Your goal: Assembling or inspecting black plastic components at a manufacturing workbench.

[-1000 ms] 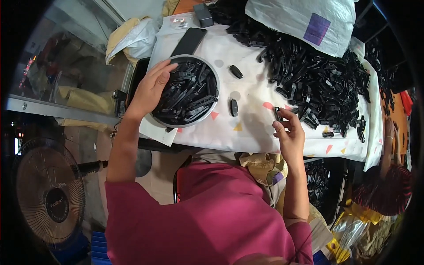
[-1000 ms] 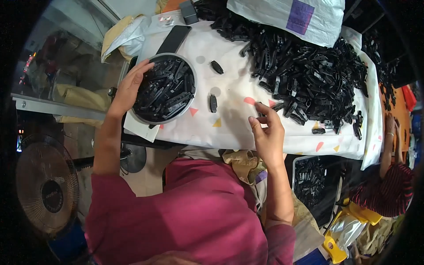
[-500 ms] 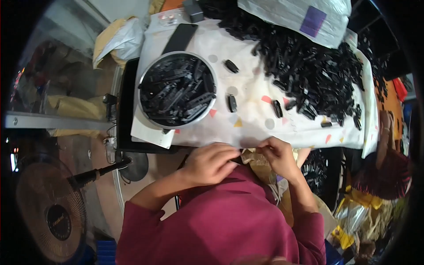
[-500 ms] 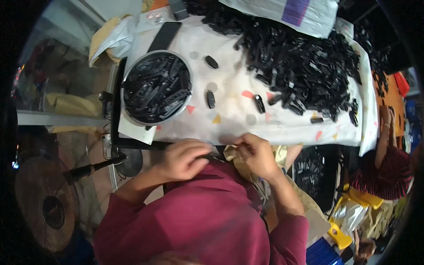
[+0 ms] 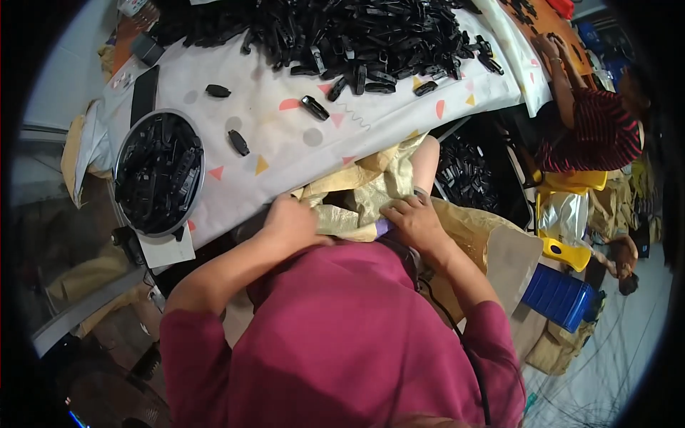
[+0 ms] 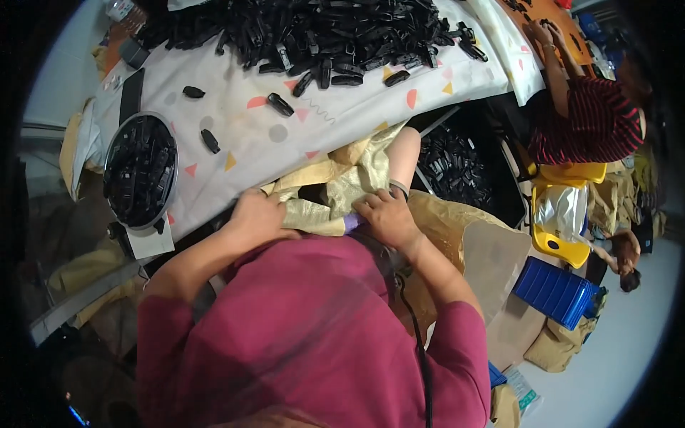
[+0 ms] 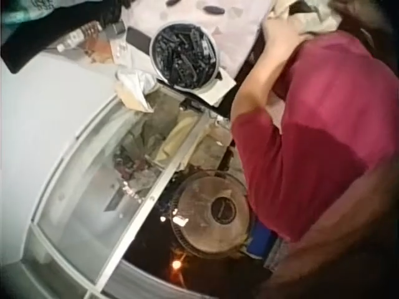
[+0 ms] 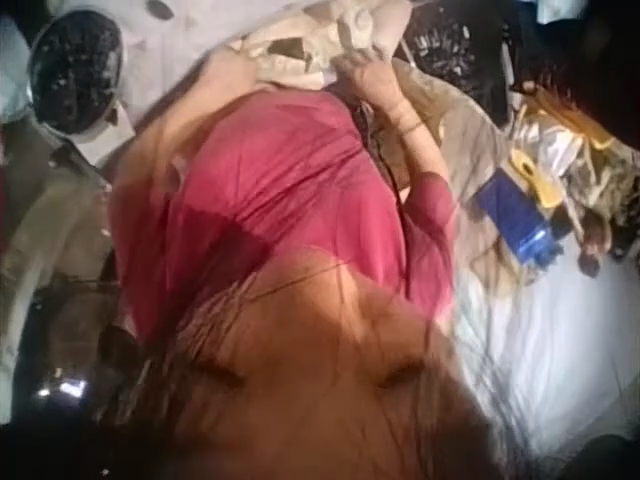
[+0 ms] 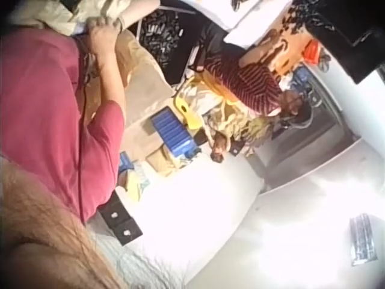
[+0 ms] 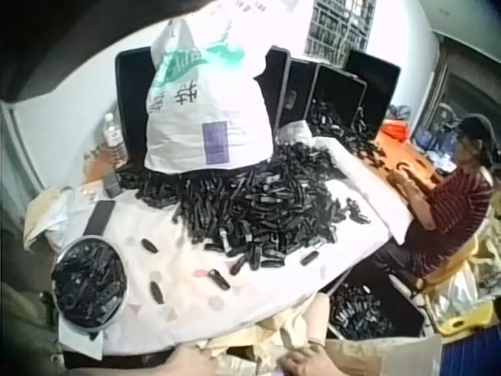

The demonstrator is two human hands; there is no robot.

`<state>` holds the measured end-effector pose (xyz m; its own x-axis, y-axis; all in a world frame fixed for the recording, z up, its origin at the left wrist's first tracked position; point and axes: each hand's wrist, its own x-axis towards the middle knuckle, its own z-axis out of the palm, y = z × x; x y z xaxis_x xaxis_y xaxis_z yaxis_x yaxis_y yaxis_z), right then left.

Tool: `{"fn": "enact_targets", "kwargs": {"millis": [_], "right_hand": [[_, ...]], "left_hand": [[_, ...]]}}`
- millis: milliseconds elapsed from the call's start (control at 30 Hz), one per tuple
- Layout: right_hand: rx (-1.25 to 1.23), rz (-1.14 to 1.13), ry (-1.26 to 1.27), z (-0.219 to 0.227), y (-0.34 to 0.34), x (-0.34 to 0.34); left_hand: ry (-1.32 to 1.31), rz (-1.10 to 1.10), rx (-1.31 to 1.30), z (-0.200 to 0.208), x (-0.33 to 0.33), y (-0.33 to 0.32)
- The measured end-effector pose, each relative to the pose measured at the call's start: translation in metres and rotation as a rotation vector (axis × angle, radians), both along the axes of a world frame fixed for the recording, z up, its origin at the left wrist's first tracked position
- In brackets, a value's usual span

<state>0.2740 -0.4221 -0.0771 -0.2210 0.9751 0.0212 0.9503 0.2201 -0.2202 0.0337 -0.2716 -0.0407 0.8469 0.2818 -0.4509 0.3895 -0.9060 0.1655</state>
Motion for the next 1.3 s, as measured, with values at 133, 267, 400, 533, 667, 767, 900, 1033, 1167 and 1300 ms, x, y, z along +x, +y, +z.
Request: {"fn": "enact_targets", "kwargs": {"millis": [133,267,400,533,667,767,900,1033,1167,1300], "right_hand": [[-0.137,0.201,-0.008,0.047,0.017,0.021],[-0.206,0.437,-0.069,0.095,0.005,0.009],[-0.258,0.297,0.005,0.090,0.005,0.009],[-0.366,0.212,0.028,0.101,0.020,0.012],[-0.603,0.153,0.467,0.141,0.095,-0.021],[-0.500,-0.205,1.052,0.131,0.164,-0.061],[-0.715,-0.216,1.251,0.078,0.264,-0.150],[-0.749,-0.260,1.282,0.065,0.310,-0.190],[-0.890,-0.143,1.259,0.064,0.316,-0.199],[-0.967,-0.080,1.274,0.069,0.314,-0.198]], "left_hand": [[-0.328,-0.109,0.195,0.016,-0.049,-0.008],[-0.243,-0.142,0.177,0.065,-0.070,-0.019],[0.000,0.126,-0.196,0.090,-0.040,0.001],[-0.622,0.024,-0.002,0.078,0.023,0.004],[-0.120,-0.082,0.219,0.015,0.083,-0.001],[-0.451,-0.051,0.714,-0.023,0.084,-0.011],[-0.486,0.030,0.380,-0.049,0.061,-0.007],[-0.696,0.228,0.289,-0.057,0.055,-0.010],[-0.772,0.246,0.136,-0.049,0.048,-0.007],[-0.539,0.247,-0.129,0.001,0.033,0.004]]}}
